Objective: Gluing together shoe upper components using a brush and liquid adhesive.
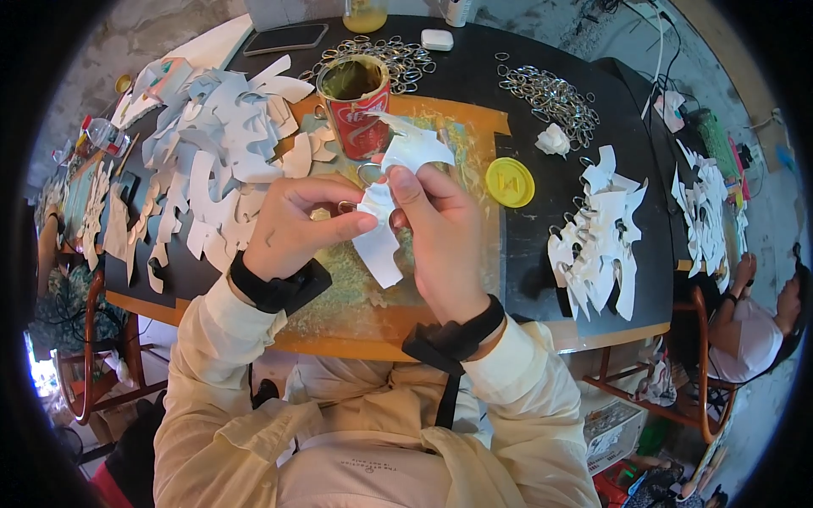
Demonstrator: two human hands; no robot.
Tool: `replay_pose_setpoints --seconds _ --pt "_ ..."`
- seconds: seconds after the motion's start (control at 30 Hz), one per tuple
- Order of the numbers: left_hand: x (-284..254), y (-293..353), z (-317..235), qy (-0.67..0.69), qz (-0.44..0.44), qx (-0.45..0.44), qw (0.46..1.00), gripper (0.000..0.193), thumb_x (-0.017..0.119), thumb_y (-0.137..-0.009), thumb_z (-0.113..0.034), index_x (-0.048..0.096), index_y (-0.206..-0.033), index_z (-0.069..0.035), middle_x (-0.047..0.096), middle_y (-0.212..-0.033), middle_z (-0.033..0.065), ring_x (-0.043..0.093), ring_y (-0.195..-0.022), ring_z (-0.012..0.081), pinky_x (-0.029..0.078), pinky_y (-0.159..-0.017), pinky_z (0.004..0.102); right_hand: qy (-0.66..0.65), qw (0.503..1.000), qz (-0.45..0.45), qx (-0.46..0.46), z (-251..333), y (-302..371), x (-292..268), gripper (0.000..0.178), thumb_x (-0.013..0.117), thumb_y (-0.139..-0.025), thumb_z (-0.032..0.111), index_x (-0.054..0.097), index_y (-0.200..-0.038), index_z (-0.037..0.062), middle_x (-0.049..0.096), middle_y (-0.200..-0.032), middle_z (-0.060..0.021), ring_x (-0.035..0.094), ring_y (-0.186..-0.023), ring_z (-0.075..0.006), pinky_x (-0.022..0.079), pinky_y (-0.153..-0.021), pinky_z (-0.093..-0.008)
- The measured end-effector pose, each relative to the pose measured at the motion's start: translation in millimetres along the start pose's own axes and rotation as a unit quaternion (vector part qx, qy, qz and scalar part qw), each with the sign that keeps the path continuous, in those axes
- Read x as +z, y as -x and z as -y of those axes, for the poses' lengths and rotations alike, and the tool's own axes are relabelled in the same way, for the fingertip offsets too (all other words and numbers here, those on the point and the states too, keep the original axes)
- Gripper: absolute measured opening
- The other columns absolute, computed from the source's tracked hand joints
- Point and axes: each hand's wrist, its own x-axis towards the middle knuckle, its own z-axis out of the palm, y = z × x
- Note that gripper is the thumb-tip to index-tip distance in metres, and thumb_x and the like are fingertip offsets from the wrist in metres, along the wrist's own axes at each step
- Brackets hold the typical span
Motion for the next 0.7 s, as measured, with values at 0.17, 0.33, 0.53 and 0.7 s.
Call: replay_pose_setpoints --seconds 0.17,0.33,0.53,0.7 --pt "-2.0 1.1 3.2 -0.065 0.002 -0.027 0.998 0.023 0.075 -0.078 -0.019 0.069 -0.088 0.001 0.063 -0.074 -0.0009 0.051 -0.065 0.0022 0.040 -0.057 0.0181 0.006 1.000 0.001 0.011 0.5 1.0 4.4 0.022 0.059 -0.092 0.020 0.065 -0.096 -0.0003 0.058 -0.077 0.0008 0.046 -0.061 -0.0045 0.038 -0.057 -0.0191" --pt "1.9 2.1 4.7 0.067 0.012 -0.057 0.996 0.027 0.072 -0.081 -0.024 0.068 -0.091 0.001 0.063 -0.075 -0.0009 0.051 -0.065 0.0030 0.040 -0.058 0.0182 -0.010 1.000 -0.009 0.009 0.2 2.2 3.5 0.021 0.059 -0.092 0.020 0.064 -0.094 0.0002 0.055 -0.073 0.0012 0.045 -0.060 -0.0049 0.039 -0.056 -0.0201" --pt "-6.3 -0.2 4.6 0.108 0.051 -0.090 0.989 0.026 0.073 -0.081 -0.020 0.065 -0.092 0.002 0.063 -0.084 0.0010 0.054 -0.071 0.0063 0.043 -0.066 0.0211 -0.041 0.999 -0.037 0.000 6.1 1.9 3.7 0.020 0.059 -0.092 0.020 0.063 -0.091 0.0002 0.051 -0.070 0.0025 0.044 -0.059 -0.0055 0.038 -0.056 -0.0205" --pt "-4.4 0.6 4.2 0.053 0.047 -0.107 0.992 0.024 0.076 -0.078 -0.018 0.064 -0.086 0.000 0.060 -0.079 -0.0022 0.051 -0.069 0.0044 0.041 -0.062 0.0197 -0.044 0.999 -0.030 -0.010 2.2 1.0 1.0 0.020 0.059 -0.092 0.019 0.064 -0.093 -0.0003 0.052 -0.073 0.0023 0.044 -0.059 -0.0053 0.039 -0.056 -0.0211"
